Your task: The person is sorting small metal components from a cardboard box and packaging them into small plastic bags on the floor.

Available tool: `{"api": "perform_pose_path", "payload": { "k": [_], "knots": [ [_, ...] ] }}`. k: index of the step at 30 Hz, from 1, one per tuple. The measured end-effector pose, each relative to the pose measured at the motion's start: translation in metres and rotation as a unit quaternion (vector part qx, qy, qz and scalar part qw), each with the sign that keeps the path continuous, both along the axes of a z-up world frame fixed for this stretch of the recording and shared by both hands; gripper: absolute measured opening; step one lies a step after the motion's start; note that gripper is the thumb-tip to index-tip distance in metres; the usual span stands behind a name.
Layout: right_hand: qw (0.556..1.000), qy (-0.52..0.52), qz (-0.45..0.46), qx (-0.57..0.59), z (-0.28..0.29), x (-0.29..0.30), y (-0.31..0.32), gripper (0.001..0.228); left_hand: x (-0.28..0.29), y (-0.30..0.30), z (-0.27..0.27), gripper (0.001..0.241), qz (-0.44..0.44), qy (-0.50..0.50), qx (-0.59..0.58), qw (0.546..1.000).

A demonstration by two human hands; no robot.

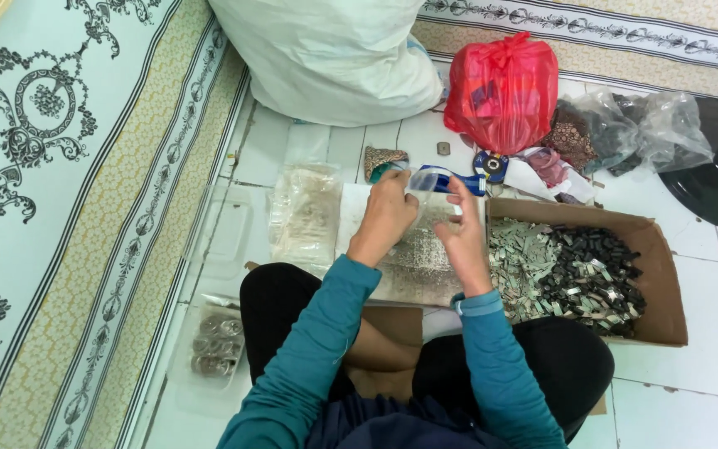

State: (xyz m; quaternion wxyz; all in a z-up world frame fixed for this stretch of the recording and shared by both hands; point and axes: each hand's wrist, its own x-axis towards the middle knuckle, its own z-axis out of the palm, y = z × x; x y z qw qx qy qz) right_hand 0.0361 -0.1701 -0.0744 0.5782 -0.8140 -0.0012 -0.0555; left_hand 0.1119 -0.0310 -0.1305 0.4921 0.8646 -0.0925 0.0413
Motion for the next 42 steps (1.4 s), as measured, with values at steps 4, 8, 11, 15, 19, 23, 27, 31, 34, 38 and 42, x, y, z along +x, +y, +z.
{"api": "perform_pose_path", "payload": {
  "k": [4, 8, 11, 15, 19, 23, 27, 31, 34, 38, 42],
  "knots": [
    [0.998, 0.025, 0.049, -0.033, -0.072, 0.02, 0.015, 0.086, -0.032, 0.006, 0.054, 0.047, -0.004, 0.003, -0.026, 1.0],
    [0.999, -0.048, -0.014, -0.008, -0.08, 0.029, 0.023, 0.027, -0.061, 0.027, 0.104, 0.047, -0.007, -0.004, -0.133, 0.991],
    [0.997, -0.079, -0.015, -0.004, -0.067, 0.026, 0.022, 0.026, -0.083, 0.048, 0.132, 0.045, -0.001, -0.027, -0.204, 0.979],
    [0.996, -0.071, 0.028, -0.053, -0.108, 0.035, 0.004, 0.039, -0.076, 0.068, 0.097, 0.041, 0.038, -0.059, -0.234, 0.97],
    [0.996, -0.003, -0.04, -0.083, -0.118, 0.046, -0.011, 0.023, -0.075, 0.072, 0.067, 0.039, 0.032, -0.026, -0.234, 0.971],
    [0.991, -0.076, -0.063, -0.094, -0.049, 0.038, -0.002, 0.019, -0.079, 0.076, 0.045, 0.037, 0.036, 0.008, -0.219, 0.975],
    [0.964, -0.082, 0.012, -0.253, -0.122, 0.076, -0.027, 0.032, -0.083, 0.076, 0.027, 0.036, 0.044, 0.034, -0.212, 0.976],
    [0.969, -0.086, -0.023, -0.23, -0.097, 0.072, -0.038, 0.032, -0.091, 0.088, 0.035, 0.036, 0.049, 0.047, -0.212, 0.975],
    [0.974, -0.056, -0.047, -0.215, -0.077, 0.053, -0.036, 0.038, -0.1, 0.089, 0.028, 0.036, 0.066, 0.06, -0.211, 0.973],
    [0.978, -0.071, -0.023, -0.197, -0.098, 0.057, -0.046, 0.027, -0.1, 0.087, 0.02, 0.035, 0.05, 0.059, -0.211, 0.974],
    [0.987, -0.08, -0.067, -0.124, -0.069, 0.05, -0.053, 0.014, -0.111, 0.089, 0.025, 0.036, 0.064, 0.082, -0.201, 0.974]
  ]
}}
